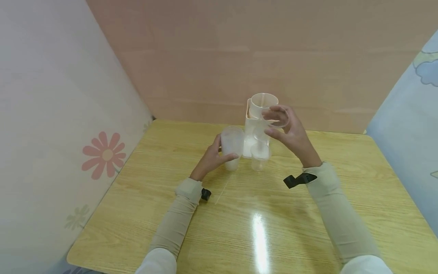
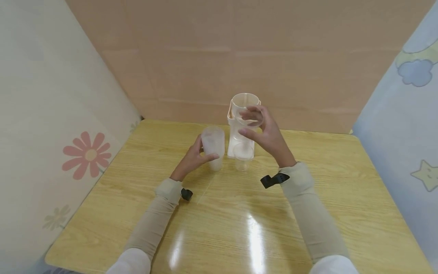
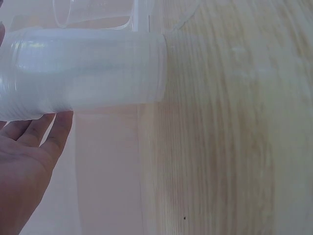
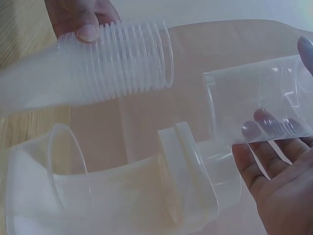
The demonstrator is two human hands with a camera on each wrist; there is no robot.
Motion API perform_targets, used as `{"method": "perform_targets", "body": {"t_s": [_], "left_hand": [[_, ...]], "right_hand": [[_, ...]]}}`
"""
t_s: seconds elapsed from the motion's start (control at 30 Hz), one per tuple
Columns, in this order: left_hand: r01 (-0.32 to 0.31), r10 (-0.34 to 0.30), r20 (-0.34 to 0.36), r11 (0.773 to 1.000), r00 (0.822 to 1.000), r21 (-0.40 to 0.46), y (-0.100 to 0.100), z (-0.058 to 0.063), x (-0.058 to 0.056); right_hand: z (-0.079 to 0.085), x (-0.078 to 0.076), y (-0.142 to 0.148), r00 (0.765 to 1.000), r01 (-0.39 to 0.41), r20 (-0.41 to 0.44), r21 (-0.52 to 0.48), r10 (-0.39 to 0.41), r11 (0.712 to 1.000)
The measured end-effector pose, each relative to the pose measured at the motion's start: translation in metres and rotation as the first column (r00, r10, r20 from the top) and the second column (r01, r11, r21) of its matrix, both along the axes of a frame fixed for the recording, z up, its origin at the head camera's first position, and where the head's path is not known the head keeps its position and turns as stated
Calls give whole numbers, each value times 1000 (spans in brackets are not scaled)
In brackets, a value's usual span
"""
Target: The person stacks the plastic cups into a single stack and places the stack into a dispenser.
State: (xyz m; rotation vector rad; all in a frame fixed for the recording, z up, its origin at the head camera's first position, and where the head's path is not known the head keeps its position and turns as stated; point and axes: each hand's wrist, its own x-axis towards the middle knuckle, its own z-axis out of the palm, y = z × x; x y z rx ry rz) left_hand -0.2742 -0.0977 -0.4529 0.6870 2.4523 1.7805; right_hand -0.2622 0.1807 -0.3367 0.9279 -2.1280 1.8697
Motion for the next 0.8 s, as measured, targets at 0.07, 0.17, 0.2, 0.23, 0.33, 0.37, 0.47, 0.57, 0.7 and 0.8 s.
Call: {"method": "perform_targets", "body": {"t_s": [0.07,0.17,0.2,0.23,0.33,0.37,0.47,0.57,0.7,0.8], "left_hand": [[3,-3,3,1000,1000,2,0,0,0],[5,-5,6,1000,1000,-1,0,1,1],[3,-3,5,1000,1000,-3,0,1,1],[1,-1,5,1000,1000,-5,0,1,1],[-3,3,7,1000,1000,-3,1,2,1],[-3,3,10,1000,1000,-1,1,2,1],[-4,4,12,1000,1000,3,1,2,0],[-5,5,12,1000,1000,1,2,1,-1],[-5,5,19,1000,1000,4,1,0,-2],[1,-1,27,1000,1000,13,0,-1,-1]], "right_hand": [[1,-1,-2,1000,0,-1,2,0,1000],[3,-2,-6,1000,-4,-8,-6,3,1000],[4,-3,-7,1000,-3,-11,-9,3,1000],[4,-3,-8,1000,-3,-15,-11,3,1000],[7,-4,-13,1000,-11,-20,-21,10,1000],[8,-5,-15,1000,-12,-21,-19,11,1000],[10,-6,-20,1000,-19,-26,-22,18,1000],[12,-8,-27,999,-24,-30,-29,23,999],[13,-11,-35,999,-38,-38,-33,37,999],[12,-13,-41,998,-50,-38,-27,49,998]]}}
